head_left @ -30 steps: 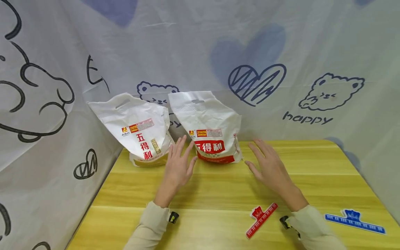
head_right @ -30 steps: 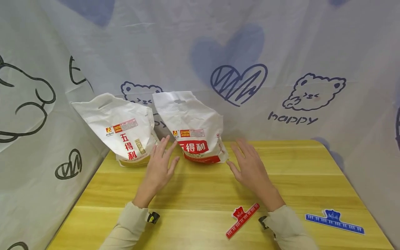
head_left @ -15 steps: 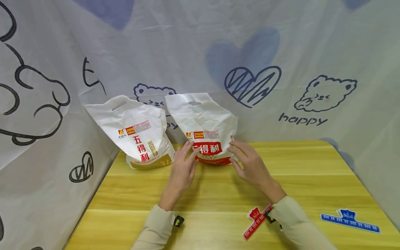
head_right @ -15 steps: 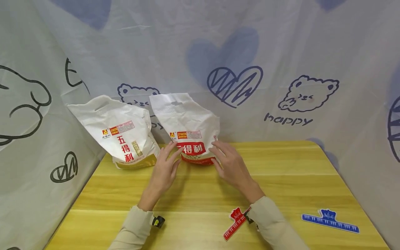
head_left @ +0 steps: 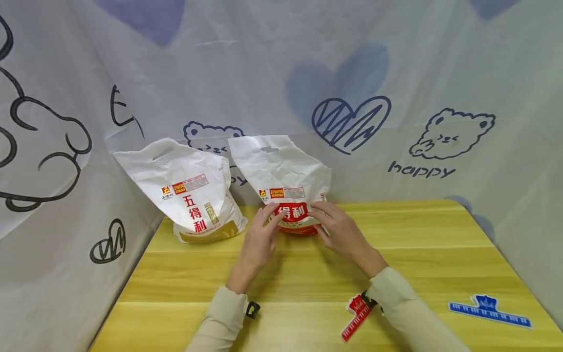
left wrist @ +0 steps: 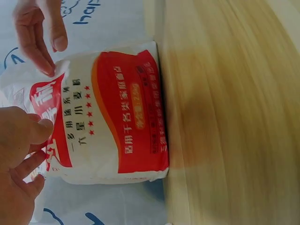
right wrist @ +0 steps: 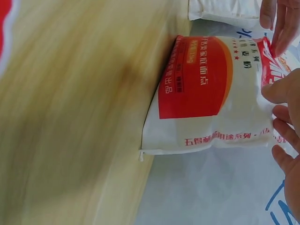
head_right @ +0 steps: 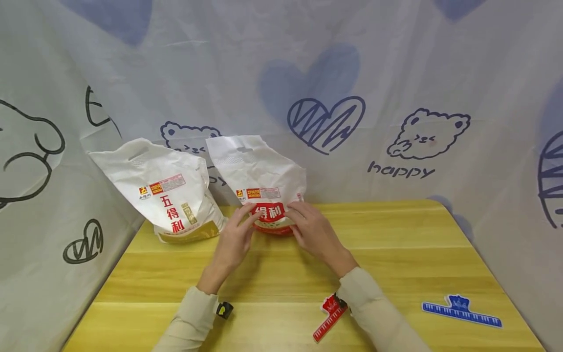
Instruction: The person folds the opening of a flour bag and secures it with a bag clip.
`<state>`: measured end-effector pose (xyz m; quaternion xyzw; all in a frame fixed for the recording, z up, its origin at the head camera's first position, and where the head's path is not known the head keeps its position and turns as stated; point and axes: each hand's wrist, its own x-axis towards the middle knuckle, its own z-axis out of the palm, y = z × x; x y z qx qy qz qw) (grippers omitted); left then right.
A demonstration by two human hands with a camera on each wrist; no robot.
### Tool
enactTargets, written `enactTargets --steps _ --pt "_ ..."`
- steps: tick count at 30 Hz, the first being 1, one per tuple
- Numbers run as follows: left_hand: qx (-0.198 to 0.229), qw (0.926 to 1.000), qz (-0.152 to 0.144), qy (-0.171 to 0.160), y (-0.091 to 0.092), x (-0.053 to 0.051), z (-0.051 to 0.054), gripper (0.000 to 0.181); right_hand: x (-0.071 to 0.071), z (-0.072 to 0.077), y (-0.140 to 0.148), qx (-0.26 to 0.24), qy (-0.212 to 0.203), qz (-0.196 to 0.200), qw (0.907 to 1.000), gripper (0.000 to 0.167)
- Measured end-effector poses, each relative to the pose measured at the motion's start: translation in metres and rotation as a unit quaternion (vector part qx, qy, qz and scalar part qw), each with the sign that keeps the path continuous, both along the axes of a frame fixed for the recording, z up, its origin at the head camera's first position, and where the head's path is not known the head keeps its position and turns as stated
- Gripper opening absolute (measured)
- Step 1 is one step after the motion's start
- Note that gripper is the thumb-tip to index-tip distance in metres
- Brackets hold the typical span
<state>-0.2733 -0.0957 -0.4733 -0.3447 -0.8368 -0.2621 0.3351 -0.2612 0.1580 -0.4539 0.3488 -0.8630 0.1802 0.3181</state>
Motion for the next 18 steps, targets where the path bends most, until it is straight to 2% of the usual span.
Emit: enactTargets --steps 7,13,18 --pt "-0.017 0.9997 -0.009 0.017 -0.002 -0.009 -0.001 0.039 -0.008 -0.003 0.001 0.008 -0.002 -0.003 1.0000 0.041" --pt "-0.014 0.9987 -0.022 0.043 -0.002 -0.018 -0.006 0.035 -0.009 -0.005 0.001 0.010 -0.018 0.002 0.9998 0.038" --pt "-0.007 0.9985 -0.023 0.049 0.000 -0.023 -0.008 0.036 -0.010 -0.004 -0.001 0.020 -0.028 0.003 0.9994 0.034"
